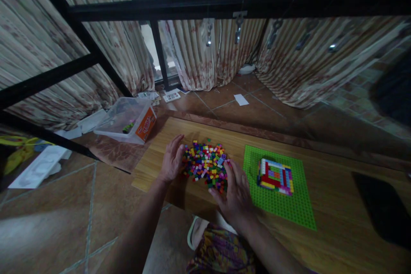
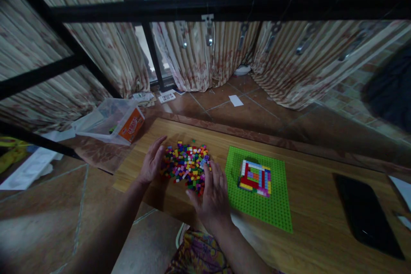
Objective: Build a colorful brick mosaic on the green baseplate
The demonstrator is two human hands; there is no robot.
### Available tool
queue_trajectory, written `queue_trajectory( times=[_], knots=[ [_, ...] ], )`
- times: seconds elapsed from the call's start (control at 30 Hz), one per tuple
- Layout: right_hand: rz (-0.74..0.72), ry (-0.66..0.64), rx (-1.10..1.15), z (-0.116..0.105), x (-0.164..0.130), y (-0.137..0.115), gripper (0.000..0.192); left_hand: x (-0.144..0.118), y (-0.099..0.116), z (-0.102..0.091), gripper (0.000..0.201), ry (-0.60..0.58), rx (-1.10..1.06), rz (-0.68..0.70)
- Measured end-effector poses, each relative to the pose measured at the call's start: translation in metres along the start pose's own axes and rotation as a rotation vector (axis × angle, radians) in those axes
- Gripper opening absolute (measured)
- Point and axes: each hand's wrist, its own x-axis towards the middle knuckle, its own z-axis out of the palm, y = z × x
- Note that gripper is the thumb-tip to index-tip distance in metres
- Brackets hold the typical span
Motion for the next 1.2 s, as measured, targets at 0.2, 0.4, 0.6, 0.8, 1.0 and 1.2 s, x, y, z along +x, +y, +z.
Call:
queue_trajectory(
  times=[0.2,0.4,0.6,0.8,1.0,1.2],
  knots=[
    [-0.027,-0.123,-0.201,0.007,-0.018,-0.005,0.090,-0.041,0.002,0.011,0.052,0.180,-0.149,-0.207],
    [-0.048,-0.121,-0.266,0.022,0.011,-0.010,0.082,-0.044,0.015,0.024,0.056,0.230,-0.257,-0.257],
    [-0.054,-0.067,-0.222,0.025,0.021,-0.011,0.079,-0.049,0.027,0.034,0.055,0.275,-0.309,-0.275],
    [-0.062,0.061,-0.036,-0.008,-0.005,0.002,0.070,-0.057,0.026,0.032,0.051,0.318,-0.351,-0.285],
    [-0.064,0.046,0.014,-0.026,-0.040,0.007,0.042,-0.073,0.022,0.029,0.048,0.315,-0.329,-0.261],
    [-0.050,0.063,0.099,-0.025,-0.007,0.013,0.024,-0.079,0.023,0.022,0.047,0.313,-0.163,-0.247]
  ],
)
